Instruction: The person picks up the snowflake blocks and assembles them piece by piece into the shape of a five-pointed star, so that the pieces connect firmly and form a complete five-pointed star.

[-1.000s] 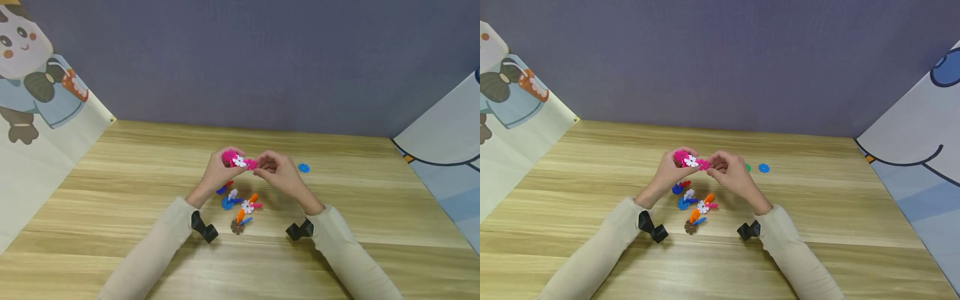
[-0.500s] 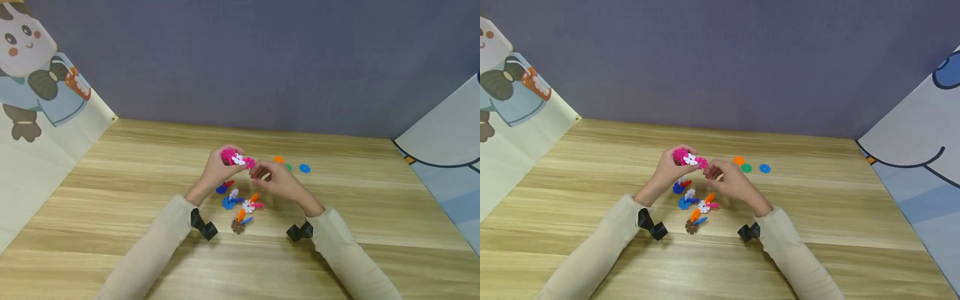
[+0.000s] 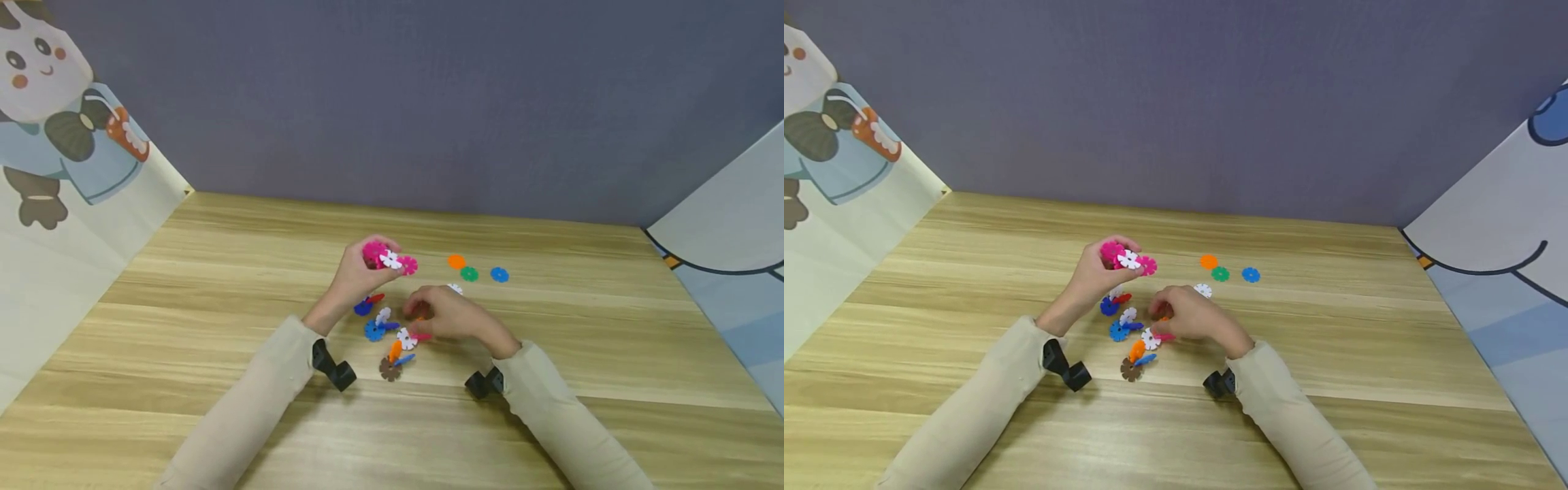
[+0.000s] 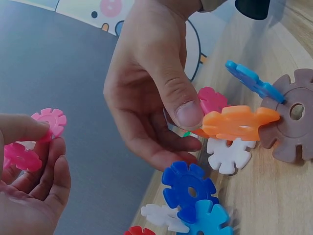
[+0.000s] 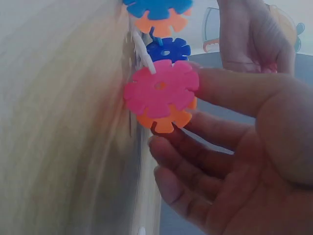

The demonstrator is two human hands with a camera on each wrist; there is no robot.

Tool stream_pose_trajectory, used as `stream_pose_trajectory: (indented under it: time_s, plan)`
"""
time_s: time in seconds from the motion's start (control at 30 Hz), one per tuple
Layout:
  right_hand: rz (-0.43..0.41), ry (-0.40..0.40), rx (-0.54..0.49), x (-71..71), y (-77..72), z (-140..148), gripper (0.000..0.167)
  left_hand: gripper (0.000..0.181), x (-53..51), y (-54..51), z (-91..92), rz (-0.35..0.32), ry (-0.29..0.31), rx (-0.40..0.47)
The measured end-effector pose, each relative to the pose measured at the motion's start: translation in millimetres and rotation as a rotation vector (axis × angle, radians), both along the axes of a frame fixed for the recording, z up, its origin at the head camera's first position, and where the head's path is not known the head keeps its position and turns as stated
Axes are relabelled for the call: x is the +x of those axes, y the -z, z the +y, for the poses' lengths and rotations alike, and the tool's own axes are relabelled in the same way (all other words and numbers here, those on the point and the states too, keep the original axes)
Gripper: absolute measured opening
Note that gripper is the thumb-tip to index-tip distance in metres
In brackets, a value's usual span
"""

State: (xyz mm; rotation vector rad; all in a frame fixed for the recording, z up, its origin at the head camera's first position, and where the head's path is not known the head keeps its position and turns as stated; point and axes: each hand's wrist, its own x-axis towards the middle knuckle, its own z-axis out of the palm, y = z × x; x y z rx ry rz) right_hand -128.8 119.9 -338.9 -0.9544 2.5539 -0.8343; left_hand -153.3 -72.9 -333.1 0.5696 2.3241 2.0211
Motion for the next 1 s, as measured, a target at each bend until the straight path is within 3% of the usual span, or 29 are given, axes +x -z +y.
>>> stream_pose_trajectory:
  time_s: [0.17, 0.23, 0.57, 0.63, 0.87, 1.0]
  plan:
    - [0.014, -0.047, 0.014, -3.1, 1.4, 2, 0.006, 0.032, 0.4, -0.7, -1.2, 0.003, -0.001, 0.003]
    - [0.017, -0.045, 0.014, -4.3, 1.2, 4, 0.008, 0.032, 0.8, -1.2, -1.6, -0.002, 0.000, 0.007]
    - [-0.046, 0.189, -0.081, -6.1, -8.2, 12, 0.013, 0.032, 2.1, 0.7, -1.9, 0.015, 0.011, -0.007]
    - [-0.072, 0.229, -0.133, -6.8, -10.1, 13, 0.014, 0.031, 2.4, 1.1, -1.5, 0.020, 0.011, -0.009]
    - [-0.035, 0.403, -0.394, -9.6, -14.8, 16, 0.017, 0.029, 4.0, -0.1, 0.0, -0.030, -0.021, -0.011]
    - [-0.107, 0.475, -0.564, -10.4, -16.4, 16, 0.020, 0.030, 5.2, 0.2, 2.2, -0.064, -0.020, -0.024]
